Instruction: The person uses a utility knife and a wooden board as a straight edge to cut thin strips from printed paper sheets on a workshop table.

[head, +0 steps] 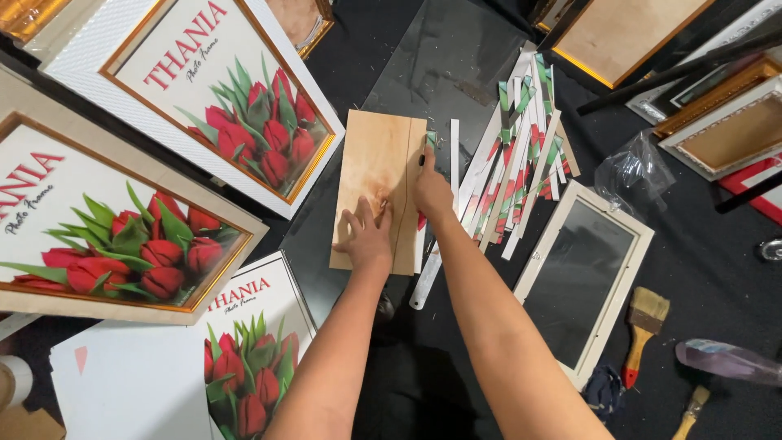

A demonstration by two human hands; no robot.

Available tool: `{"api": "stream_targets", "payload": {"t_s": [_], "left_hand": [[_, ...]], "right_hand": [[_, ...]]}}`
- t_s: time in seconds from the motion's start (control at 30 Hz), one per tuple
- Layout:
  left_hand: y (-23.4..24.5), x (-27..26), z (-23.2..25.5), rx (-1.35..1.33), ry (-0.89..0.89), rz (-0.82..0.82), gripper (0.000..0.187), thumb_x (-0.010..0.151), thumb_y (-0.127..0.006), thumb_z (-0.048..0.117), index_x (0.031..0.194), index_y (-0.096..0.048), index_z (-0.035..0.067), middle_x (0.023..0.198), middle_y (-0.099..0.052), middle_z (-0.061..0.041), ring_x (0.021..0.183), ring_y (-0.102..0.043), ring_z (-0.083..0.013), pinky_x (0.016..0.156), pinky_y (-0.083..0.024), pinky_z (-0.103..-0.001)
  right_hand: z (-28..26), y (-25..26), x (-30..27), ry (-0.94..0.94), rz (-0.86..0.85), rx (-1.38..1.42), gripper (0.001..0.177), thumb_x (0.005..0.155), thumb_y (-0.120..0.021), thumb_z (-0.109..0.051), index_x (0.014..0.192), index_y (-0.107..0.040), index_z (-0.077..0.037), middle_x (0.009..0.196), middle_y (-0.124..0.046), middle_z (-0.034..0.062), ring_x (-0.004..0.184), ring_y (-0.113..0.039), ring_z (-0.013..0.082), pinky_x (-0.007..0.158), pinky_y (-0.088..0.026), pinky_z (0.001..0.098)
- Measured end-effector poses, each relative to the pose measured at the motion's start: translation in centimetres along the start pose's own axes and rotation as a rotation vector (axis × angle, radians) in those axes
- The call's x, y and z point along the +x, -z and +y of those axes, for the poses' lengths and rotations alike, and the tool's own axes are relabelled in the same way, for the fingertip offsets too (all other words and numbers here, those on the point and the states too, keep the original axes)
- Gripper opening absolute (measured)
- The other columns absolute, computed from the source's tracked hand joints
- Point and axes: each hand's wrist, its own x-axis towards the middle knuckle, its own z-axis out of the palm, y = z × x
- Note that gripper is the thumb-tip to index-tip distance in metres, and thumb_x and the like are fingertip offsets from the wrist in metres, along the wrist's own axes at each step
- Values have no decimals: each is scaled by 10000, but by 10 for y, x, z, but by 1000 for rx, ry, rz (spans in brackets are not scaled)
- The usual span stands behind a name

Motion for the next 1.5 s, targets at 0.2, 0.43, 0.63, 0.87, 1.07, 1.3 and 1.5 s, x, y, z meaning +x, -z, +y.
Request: {"api": "stream_targets", "payload": {"t_s": [0.2,0.43,0.63,0.87,1.07,1.3,1.5], "left_hand": [[-16,19,-2,-13,-3,12,1178,833,-733,-132,1650,-60,384,1727,113,-149,1555,69,-506,968,-320,-886],[-19,20,-3,-24,-18,34,1204,811,-736,-158,1646,-63,389,1724,121,-158,1550,64,-519,946,-318,-900],[-15,14,-3,-49,-15,30,1286,754,-818,-132,1646,-64,405,1726,127,-147,1550,67,-513,961,-291,-905],[-4,3,-1,-35,-22,13,1226,793,-795,-112,1650,-71,383,1722,112,-170,1549,54,-518,966,-331,-881],[4,-4,0,-16,-8,2,1143,867,-714,-117,1651,-55,389,1725,110,-164,1553,58,-512,973,-310,-881],[3,1,1,-23,-4,-24,1159,856,-698,-150,1644,-50,400,1723,141,-156,1554,77,-500,976,-292,-888],[6,0,2,-16,-7,-42,1208,814,-732,-167,1651,-48,373,1719,141,-170,1552,79,-507,976,-303,-885]], "right_hand": [[-11,12,-55,-33,-70,33,619,1036,-227,-152,1634,-74,-185,1113,-690,274,1022,-695,459,879,-543,568],[-2,5,-99,-63,-147,30,631,1038,-230,-149,1639,-42,-192,1135,-683,280,1056,-688,462,899,-530,568],[-2,9,-158,-52,-180,32,645,1034,-244,-128,1635,-23,-203,1169,-663,311,1102,-662,499,905,-515,565],[3,32,-114,-44,-61,100,616,1040,-352,-222,1622,-154,-252,1148,-681,309,1088,-669,500,897,-519,556],[5,28,-17,4,43,78,589,1056,-347,-255,1610,-157,-315,1112,-710,267,1068,-695,452,945,-518,533],[24,-1,41,45,39,47,572,1050,-325,-237,1596,-170,-308,1154,-697,259,1083,-690,438,956,-521,522],[6,7,17,4,-12,77,578,1041,-310,-247,1582,-122,-321,1182,-679,274,1118,-669,466,989,-504,543]]}}
